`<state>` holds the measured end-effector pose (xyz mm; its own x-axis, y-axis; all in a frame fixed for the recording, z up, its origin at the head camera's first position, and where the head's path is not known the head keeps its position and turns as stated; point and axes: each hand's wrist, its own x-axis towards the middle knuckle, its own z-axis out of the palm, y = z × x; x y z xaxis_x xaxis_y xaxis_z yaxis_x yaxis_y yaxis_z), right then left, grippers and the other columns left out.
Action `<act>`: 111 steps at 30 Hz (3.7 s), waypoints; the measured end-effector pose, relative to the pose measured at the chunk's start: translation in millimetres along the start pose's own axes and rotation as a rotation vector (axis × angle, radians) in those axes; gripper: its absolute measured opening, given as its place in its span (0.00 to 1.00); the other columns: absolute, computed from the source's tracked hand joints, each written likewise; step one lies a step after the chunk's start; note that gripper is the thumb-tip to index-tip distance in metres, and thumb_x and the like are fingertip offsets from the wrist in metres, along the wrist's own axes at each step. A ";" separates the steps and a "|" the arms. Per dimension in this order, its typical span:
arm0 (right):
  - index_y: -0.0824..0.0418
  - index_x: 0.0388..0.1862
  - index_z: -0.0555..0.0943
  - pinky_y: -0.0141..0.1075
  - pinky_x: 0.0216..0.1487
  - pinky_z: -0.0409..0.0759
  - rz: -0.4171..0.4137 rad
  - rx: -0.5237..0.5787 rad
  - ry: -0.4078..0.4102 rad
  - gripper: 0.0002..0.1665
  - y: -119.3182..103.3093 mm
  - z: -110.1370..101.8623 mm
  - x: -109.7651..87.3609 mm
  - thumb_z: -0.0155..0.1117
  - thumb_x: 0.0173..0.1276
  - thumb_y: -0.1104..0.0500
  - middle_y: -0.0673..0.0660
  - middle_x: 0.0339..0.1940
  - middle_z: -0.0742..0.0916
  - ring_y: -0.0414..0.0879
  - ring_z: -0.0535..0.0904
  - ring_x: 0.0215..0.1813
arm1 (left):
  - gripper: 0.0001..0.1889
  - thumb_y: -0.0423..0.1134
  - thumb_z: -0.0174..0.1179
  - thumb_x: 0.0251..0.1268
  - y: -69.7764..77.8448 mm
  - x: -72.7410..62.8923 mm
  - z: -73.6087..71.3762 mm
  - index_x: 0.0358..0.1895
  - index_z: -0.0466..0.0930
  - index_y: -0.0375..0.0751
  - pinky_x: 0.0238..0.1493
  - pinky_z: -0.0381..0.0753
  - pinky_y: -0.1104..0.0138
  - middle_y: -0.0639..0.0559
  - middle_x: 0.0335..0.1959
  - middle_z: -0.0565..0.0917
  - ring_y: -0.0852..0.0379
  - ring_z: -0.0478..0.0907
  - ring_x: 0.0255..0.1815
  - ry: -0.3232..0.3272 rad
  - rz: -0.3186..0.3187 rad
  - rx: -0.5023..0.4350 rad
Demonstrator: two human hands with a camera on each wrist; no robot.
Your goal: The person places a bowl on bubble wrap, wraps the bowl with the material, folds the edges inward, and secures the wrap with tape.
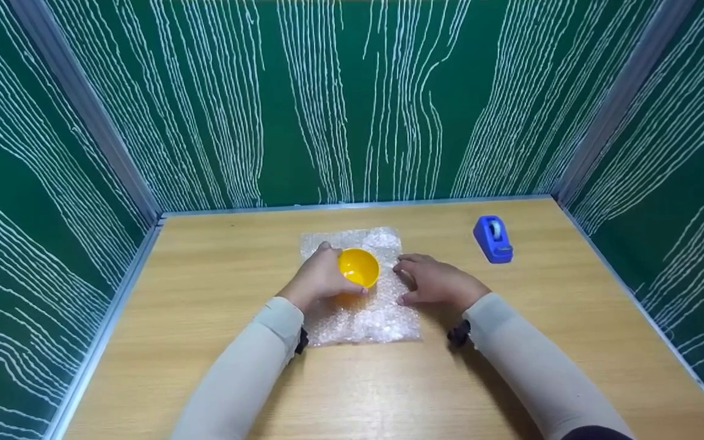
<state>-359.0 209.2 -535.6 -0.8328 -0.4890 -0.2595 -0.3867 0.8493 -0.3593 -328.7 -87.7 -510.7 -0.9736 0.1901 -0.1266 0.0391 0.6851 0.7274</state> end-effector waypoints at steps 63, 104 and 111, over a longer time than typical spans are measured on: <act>0.47 0.61 0.92 0.46 0.66 0.92 -0.235 -0.169 -0.088 0.30 -38.9 1.9 -55.2 0.94 0.60 0.56 0.47 0.51 0.89 0.44 0.82 0.45 | 0.54 0.52 0.94 0.45 4.4 -2.2 1.5 0.74 0.72 0.39 0.75 0.86 0.51 0.45 0.59 0.83 0.45 0.83 0.58 0.028 -0.067 -0.022; 0.55 0.44 0.96 0.38 0.50 0.93 -0.381 -0.036 -0.008 0.07 -42.7 -5.9 -61.1 0.77 0.74 0.66 0.51 0.39 0.94 0.41 0.81 0.35 | 0.51 0.52 0.94 0.47 2.3 -2.2 1.6 0.71 0.77 0.32 0.72 0.86 0.52 0.41 0.63 0.79 0.44 0.82 0.57 0.030 0.015 0.007; 0.54 0.51 0.95 0.38 0.53 0.94 -0.319 0.017 -0.063 0.13 -38.9 -7.7 -61.0 0.79 0.72 0.66 0.49 0.45 0.95 0.41 0.84 0.38 | 0.49 0.52 0.94 0.47 2.2 -1.0 2.9 0.70 0.77 0.36 0.72 0.87 0.52 0.43 0.61 0.79 0.45 0.81 0.57 0.024 -0.011 0.001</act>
<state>-296.2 207.6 -498.9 -0.6440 -0.7420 -0.1863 -0.6171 0.6478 -0.4467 -327.0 -84.3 -511.0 -0.9790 0.1658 -0.1185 0.0286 0.6877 0.7254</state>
